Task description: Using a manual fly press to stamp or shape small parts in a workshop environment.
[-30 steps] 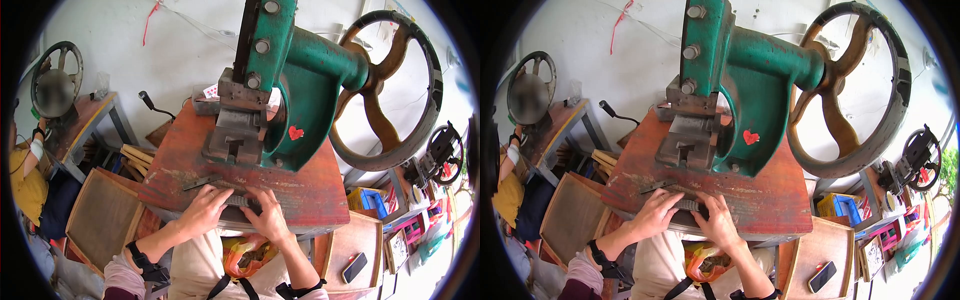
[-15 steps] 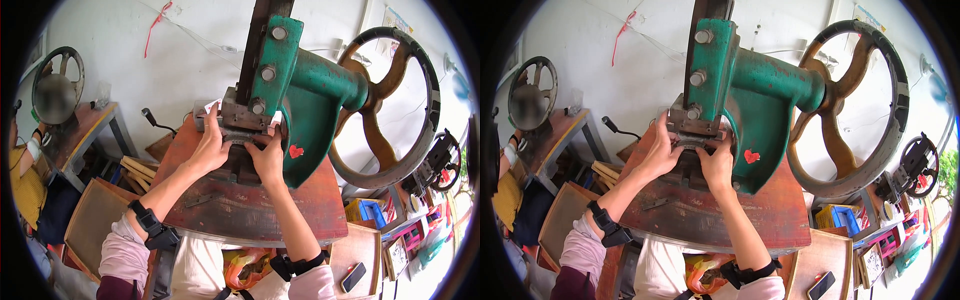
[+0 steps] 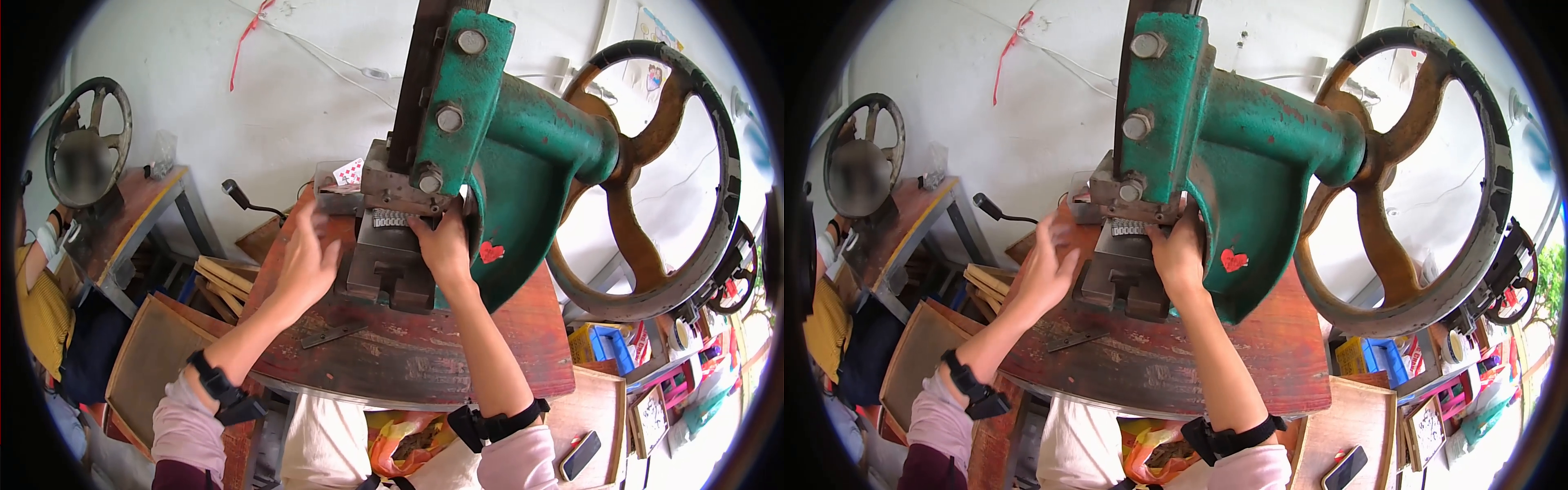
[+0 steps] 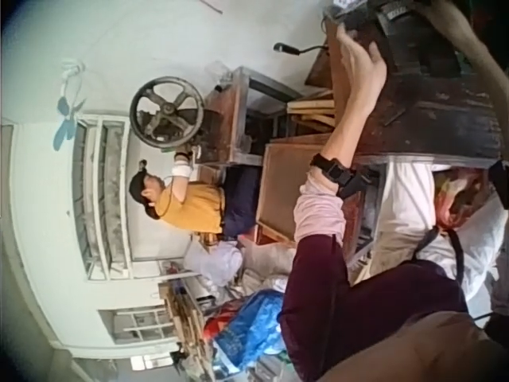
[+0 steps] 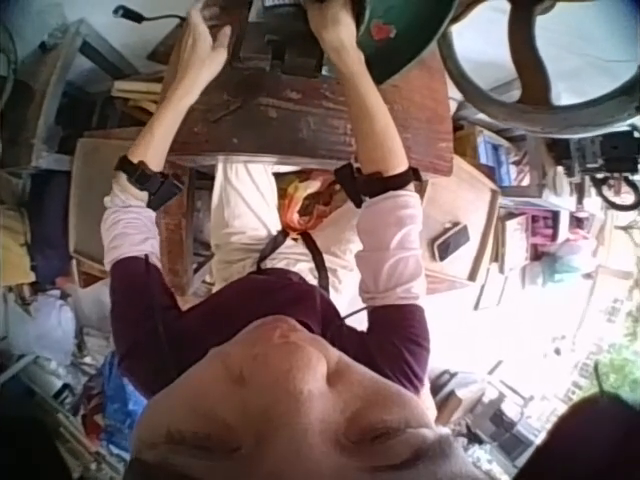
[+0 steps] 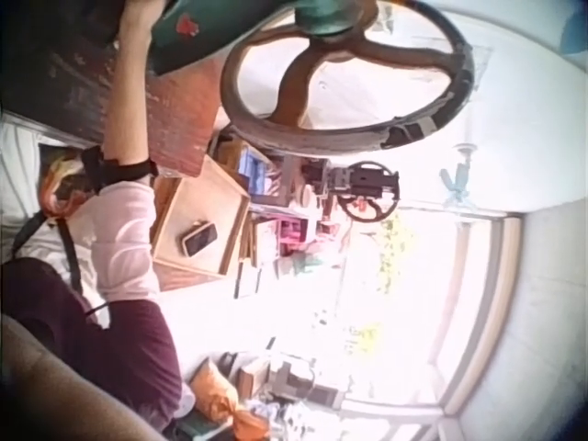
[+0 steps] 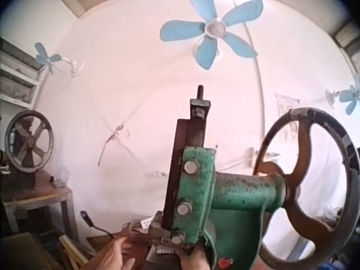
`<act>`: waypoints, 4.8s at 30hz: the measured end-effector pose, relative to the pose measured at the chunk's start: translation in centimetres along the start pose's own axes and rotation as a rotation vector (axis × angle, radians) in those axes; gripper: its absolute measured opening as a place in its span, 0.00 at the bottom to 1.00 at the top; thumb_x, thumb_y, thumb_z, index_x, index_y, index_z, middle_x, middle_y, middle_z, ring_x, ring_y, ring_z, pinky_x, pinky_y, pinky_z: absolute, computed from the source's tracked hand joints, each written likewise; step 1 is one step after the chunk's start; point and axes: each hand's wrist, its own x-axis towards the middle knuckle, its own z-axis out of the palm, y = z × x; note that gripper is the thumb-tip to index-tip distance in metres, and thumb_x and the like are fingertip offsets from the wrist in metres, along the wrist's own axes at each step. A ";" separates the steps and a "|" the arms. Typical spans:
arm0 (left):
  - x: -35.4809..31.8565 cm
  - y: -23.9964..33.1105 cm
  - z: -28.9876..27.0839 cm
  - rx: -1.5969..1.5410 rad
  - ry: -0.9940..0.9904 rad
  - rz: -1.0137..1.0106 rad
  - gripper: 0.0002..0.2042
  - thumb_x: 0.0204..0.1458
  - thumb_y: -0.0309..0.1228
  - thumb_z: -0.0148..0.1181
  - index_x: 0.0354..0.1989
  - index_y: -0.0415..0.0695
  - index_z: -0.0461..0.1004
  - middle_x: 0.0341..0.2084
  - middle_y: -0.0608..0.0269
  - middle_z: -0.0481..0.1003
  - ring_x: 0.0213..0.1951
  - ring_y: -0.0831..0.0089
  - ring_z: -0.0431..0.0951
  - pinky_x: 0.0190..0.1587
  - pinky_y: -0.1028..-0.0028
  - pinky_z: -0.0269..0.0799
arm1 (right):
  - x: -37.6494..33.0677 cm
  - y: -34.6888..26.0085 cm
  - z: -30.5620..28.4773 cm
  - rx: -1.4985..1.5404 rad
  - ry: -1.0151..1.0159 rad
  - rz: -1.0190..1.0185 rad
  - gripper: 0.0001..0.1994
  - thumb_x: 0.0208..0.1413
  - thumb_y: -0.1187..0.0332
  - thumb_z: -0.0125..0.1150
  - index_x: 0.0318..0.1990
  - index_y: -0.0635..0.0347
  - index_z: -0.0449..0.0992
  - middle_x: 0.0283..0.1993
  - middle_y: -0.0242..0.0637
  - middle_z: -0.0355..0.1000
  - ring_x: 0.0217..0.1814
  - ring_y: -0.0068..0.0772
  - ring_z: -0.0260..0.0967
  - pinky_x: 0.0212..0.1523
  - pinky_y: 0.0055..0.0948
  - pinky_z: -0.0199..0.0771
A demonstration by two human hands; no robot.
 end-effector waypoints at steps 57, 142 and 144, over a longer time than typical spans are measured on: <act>4.2 2.1 4.1 0.120 -0.228 -0.014 0.18 0.49 0.36 0.60 0.48 0.42 0.75 0.52 0.51 0.69 0.56 0.50 0.59 0.57 0.58 0.58 | -16.6 6.7 -11.5 -0.243 0.016 0.009 0.09 0.49 0.72 0.59 0.39 0.64 0.74 0.42 0.48 0.69 0.47 0.51 0.63 0.51 0.41 0.63; 6.3 -1.2 0.3 0.020 -0.288 0.076 0.31 0.44 0.34 0.66 0.56 0.32 0.62 0.37 0.44 0.77 0.41 0.55 0.78 0.47 0.67 0.70 | 4.1 -12.5 -32.0 -0.903 0.591 -0.382 0.26 0.54 0.57 0.58 0.57 0.61 0.62 0.38 0.47 0.70 0.41 0.38 0.70 0.32 0.29 0.72; 6.5 -0.2 0.4 0.054 -0.319 0.052 0.31 0.45 0.35 0.65 0.55 0.33 0.62 0.37 0.46 0.77 0.42 0.54 0.78 0.47 0.67 0.69 | 7.9 -15.7 -33.7 -0.797 0.314 -0.104 0.22 0.54 0.57 0.58 0.49 0.64 0.65 0.27 0.38 0.68 0.24 0.28 0.68 0.21 0.23 0.68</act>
